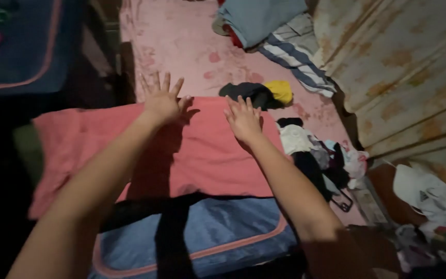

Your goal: Folding various items of clothing and neatly packing them into a blue suitcase.

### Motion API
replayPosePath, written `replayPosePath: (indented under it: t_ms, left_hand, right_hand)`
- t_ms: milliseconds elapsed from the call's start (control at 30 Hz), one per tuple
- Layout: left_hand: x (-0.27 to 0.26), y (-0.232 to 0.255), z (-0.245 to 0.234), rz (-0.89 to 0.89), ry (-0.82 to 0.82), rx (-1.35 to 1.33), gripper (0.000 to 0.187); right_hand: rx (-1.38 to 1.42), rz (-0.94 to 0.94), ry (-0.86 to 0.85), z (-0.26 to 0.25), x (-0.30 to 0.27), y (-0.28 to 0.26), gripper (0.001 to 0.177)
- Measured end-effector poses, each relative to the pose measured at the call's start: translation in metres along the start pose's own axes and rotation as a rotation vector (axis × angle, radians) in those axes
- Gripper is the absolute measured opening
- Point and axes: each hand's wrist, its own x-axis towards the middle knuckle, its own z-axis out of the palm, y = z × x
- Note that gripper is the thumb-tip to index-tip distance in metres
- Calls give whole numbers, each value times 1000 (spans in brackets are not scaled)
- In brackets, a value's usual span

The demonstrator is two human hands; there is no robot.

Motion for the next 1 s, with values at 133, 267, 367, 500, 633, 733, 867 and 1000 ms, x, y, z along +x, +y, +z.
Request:
replayPosePath:
  t_ms: [133, 267, 367, 500, 633, 733, 867, 1000]
  left_hand:
    - [30, 44, 35, 42, -35, 11, 73]
    - [59, 69, 66, -2, -374, -58, 63]
    - [80, 60, 121, -41, -548, -157, 61]
    - [81, 70, 101, -139, -576, -196, 54]
    - [77, 75, 76, -237, -588, -198, 52]
    - [76, 76, 55, -251, -529, -227, 49]
    - [80, 63, 43, -185, -480, -130, 41]
    - [84, 47, 58, 20, -255, -175, 33]
  right_hand:
    - [14, 18, -65, 2, 2, 49, 60]
    - [5, 5, -176, 3, 7, 88, 60]
    - [63, -7, -223, 8, 12, 107, 60]
    - [175, -46, -357, 15, 21, 117, 60]
    - [124, -60, -374, 21, 34, 116, 57]
    - [156, -12, -430, 26, 48, 120, 53]
    - [179, 5, -440, 27, 62, 123, 58]
    - [189, -44, -432, 27, 69, 120, 50]
